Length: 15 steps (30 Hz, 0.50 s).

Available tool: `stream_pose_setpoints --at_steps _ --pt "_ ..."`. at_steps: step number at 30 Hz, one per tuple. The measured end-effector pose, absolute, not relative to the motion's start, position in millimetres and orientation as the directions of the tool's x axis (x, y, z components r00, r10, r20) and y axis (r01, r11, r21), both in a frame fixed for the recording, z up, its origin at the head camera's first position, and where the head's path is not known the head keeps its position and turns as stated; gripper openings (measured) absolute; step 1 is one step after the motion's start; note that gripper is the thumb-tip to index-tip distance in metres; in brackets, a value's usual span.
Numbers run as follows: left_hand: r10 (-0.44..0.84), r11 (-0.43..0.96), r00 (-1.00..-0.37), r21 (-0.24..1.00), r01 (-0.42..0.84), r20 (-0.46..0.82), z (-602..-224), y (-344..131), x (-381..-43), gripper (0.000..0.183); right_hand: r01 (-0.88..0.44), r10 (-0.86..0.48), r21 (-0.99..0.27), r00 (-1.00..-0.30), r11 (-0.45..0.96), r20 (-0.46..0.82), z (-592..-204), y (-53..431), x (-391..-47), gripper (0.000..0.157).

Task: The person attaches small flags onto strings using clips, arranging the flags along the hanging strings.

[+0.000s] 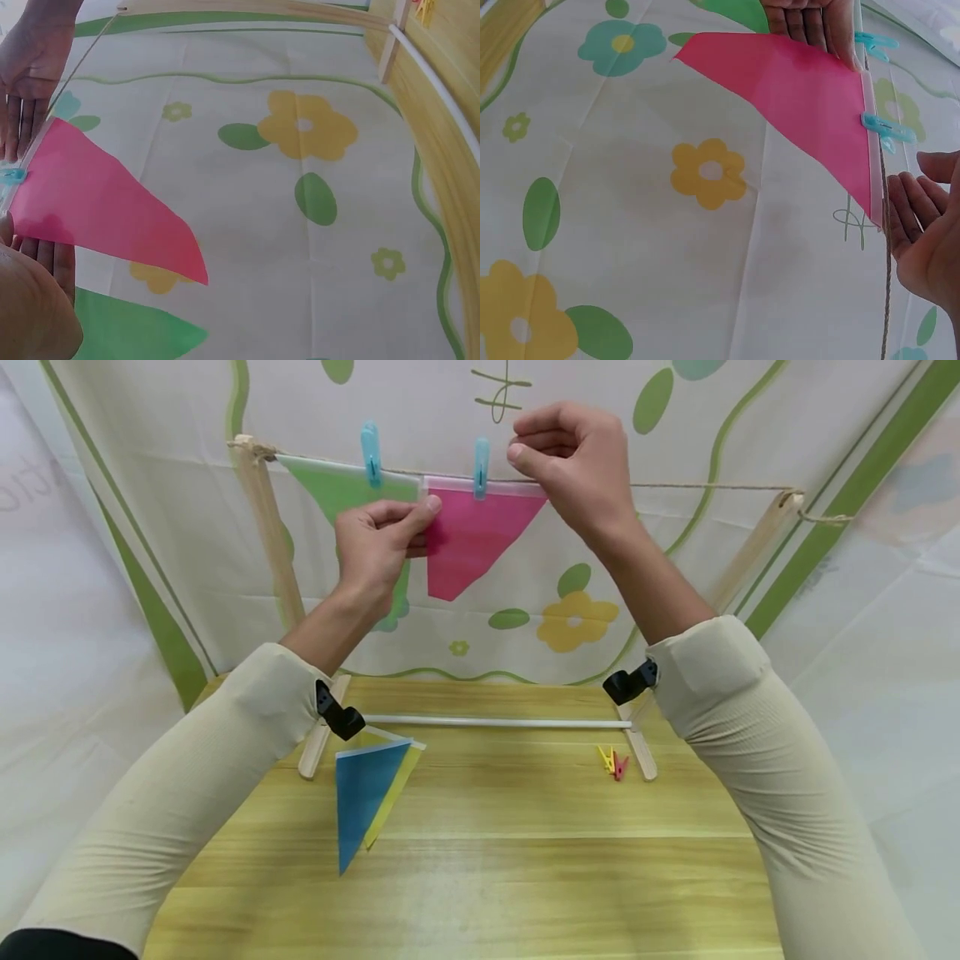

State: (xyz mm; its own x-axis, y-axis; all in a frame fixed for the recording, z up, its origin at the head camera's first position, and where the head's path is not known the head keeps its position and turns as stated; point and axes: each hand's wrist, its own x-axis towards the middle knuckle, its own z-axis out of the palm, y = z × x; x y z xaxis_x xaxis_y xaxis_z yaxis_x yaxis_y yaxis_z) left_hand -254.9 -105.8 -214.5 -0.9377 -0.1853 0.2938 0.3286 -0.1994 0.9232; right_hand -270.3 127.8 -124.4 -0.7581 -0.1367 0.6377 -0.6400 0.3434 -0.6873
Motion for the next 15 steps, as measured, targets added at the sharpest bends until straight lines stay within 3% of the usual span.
stream_pose_setpoints --at_steps 15 --pt "-0.208 -0.234 -0.917 0.892 0.386 0.342 -222.3 -120.8 -252.2 0.024 -0.742 -0.123 -0.606 -0.656 0.287 0.745 -140.9 147.0 -269.9 0.013"
